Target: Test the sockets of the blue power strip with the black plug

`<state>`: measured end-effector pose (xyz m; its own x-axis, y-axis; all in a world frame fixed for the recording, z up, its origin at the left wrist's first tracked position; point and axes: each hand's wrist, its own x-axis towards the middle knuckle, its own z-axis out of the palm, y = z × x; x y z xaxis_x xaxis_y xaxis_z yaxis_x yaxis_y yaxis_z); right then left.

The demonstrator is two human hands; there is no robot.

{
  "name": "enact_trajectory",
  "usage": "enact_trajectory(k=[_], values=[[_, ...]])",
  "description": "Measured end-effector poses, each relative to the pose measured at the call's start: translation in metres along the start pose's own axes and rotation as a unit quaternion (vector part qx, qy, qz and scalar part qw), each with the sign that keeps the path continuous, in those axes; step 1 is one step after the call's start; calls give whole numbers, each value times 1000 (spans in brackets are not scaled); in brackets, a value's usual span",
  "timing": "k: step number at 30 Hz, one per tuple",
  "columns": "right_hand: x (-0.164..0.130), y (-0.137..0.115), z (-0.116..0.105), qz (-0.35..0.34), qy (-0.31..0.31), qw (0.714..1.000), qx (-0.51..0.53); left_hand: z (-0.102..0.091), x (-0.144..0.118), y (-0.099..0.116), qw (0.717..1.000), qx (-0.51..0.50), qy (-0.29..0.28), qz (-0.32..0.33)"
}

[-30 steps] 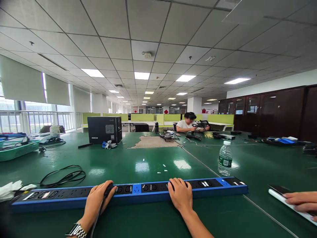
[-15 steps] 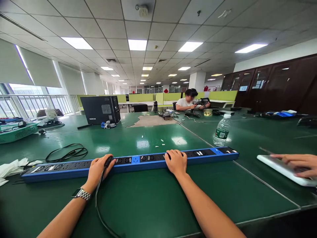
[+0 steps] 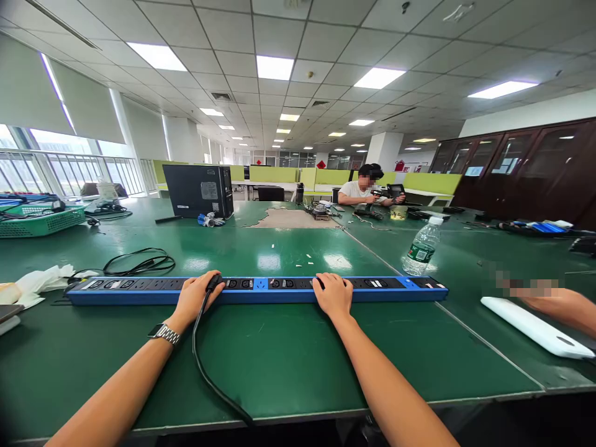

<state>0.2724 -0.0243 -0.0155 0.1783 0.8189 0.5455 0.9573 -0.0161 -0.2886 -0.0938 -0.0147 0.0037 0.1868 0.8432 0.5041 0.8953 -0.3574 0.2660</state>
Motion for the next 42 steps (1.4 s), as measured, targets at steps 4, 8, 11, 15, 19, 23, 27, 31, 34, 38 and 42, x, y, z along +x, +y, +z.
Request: enact_trajectory(k=[4,8,11,15,19,23,27,31,34,38,42], values=[[1,1,0,3,-4,1000,6,-1,0,-1,1000,-6,-6,-2],[-1,0,-1,5,-6,1000,11,-4,-2,1,1000,-6,-9,-2],[-3,-3,-5,5,-5,1000,16,-10,-5,5,1000,4,-4,-3],[-1,-9,-15,43,-13,999,9,-19,-5,9,1000,31,0,1],[8,-11,-28,53,-56,996,-54,-25,-7,12,999,34,-20,32],[11,-6,-36,51,-95,990,-93,-27,-16,16,998,32,-39,30],[8,0,-37,66,-109,987,-96,-30,-21,19,998,25,-51,27],[6,1,-39,78,-114,986,-90,-31,-21,20,998,19,-57,25],[7,0,-41,87,-121,986,-81,-32,-19,20,998,17,-58,21],[8,-2,-43,96,-159,980,-74,-31,-18,19,998,15,-66,20],[9,-3,-44,99,-176,977,-73,-29,-17,16,997,13,-66,21]])
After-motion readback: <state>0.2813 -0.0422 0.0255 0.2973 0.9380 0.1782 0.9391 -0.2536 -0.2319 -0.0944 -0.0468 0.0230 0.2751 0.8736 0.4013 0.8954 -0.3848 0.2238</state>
